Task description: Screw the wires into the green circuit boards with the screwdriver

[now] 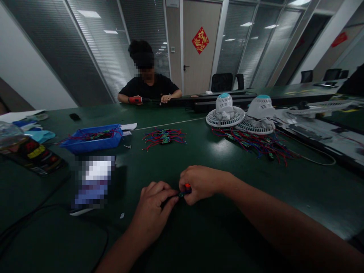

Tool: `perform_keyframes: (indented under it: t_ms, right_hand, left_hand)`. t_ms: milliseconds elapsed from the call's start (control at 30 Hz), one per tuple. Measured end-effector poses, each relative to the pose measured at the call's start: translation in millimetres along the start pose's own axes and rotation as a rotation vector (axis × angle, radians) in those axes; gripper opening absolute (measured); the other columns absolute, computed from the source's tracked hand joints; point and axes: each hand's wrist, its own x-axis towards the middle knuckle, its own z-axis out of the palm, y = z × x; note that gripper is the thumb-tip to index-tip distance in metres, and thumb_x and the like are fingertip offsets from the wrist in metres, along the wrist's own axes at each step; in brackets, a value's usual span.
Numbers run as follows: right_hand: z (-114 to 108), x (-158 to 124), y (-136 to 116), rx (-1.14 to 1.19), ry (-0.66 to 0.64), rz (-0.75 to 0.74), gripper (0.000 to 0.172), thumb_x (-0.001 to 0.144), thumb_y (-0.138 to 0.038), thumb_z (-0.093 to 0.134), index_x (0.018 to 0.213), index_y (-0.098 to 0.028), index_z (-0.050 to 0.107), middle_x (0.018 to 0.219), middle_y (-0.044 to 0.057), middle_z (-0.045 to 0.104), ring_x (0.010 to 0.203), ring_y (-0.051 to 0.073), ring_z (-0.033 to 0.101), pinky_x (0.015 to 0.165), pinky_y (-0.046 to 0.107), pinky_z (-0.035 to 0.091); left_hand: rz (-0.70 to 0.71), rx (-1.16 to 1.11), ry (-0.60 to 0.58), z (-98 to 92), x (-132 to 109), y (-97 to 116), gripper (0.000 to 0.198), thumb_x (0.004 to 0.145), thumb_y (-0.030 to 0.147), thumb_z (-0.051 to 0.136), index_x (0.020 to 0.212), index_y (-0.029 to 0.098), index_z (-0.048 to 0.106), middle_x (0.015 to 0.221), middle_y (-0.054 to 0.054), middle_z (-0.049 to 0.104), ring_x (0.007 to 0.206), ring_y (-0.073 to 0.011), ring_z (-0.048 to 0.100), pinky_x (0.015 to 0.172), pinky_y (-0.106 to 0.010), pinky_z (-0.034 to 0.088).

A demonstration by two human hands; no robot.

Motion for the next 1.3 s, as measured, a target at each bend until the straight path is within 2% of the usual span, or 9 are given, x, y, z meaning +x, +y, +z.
perform_keyframes:
  t_ms: [167,500,900,1300]
  right_hand:
    - [0.0,-0.5,-1.8,-0.023,0.015,0.003,0.022,0.068,-0.034,0.063,0.083,-0.019,0.071,0.077,0.002,0.064,0.069,0.015,0.053,0.062,0.027,0.038]
    - [-3.3,-3.1,-6.9,-0.064,0.028,0.019,0.023,0.071,-0.034,0.061,0.087,-0.021,0.072,0.083,0.003,0.064,0.077,0.017,0.053,0.064,0.029,0.037]
    - [-2.9,-6.7,1.0,-0.056,0.018,0.048,0.025,0.072,-0.033,0.061,0.09,-0.02,0.07,0.087,0.004,0.066,0.081,0.018,0.055,0.072,0.031,0.04]
    - [-1.2,-7.3,-2.1,-0.057,0.029,0.047,0.023,0.074,-0.032,0.061,0.091,-0.02,0.07,0.088,0.004,0.065,0.082,0.018,0.055,0.07,0.031,0.039]
  left_hand:
    - [0.013,0.0,0.0,0.9,-0.8,0.3,0.017,0.087,0.02,0.055,0.093,0.027,0.07,0.091,-0.001,0.066,0.087,-0.0219,0.056,0.076,-0.038,0.043]
    - [-0.019,-0.02,-0.043,0.3,0.8,0.7,0.017,0.089,0.02,0.052,0.093,0.023,0.068,0.09,-0.003,0.064,0.087,-0.0229,0.056,0.077,-0.04,0.043]
    - [-0.05,-0.095,0.013,2.0,-0.9,-2.1,0.018,0.087,0.026,0.051,0.092,0.022,0.068,0.089,-0.004,0.064,0.088,-0.0235,0.057,0.078,-0.04,0.044]
    - [-0.034,0.009,0.005,4.8,-1.2,0.0,0.017,0.087,0.022,0.053,0.092,0.023,0.069,0.087,-0.002,0.062,0.086,-0.0226,0.056,0.075,-0.039,0.043]
